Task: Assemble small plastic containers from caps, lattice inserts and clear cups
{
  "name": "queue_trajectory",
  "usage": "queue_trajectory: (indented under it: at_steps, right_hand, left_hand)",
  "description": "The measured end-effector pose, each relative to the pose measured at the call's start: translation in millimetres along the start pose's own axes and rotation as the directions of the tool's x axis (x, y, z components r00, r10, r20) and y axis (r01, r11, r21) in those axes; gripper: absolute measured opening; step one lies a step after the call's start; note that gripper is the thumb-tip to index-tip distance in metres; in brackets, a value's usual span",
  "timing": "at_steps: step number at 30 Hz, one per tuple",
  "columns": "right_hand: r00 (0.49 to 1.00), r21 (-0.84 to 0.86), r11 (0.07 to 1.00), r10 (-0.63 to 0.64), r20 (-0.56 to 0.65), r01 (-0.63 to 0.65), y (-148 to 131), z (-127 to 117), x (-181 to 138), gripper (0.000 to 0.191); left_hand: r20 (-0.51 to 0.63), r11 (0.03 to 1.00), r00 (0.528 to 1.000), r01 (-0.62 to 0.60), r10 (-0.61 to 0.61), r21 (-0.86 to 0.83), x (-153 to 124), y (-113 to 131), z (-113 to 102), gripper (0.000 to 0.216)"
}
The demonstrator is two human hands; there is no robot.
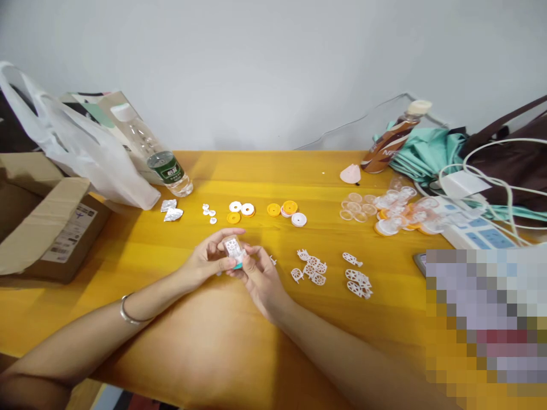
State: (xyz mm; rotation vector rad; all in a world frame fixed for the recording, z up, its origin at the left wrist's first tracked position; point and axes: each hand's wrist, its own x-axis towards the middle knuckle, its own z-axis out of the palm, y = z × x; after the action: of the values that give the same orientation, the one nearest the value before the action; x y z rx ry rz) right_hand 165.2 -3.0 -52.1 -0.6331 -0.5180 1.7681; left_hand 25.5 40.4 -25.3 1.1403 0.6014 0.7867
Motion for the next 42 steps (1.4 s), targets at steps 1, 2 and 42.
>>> queue_trajectory:
  at_steps: [1,2,42]
  right_hand:
    - [1.000,-0.028,0.999,-0.020,-0.001,0.020,0,1,-1,0.025]
    - [0.999,-0.053,0.998,-0.042,-0.001,0.042,0,2,-1,0.025]
    - [0.999,0.008,0.999,-0.051,-0.012,0.051,2,4,-2,0.020]
  left_hand:
    - [-0.017,1.000,1.000,-0.006,0.006,-0.011,0,-2,1,0.050]
    - [-0.035,1.000,0.999,-0.013,0.012,-0.021,0,-3,2,0.049]
    - [-0.155,0.945,0.971,-0.129,0.182,0.300,-13,-17,18,0.053]
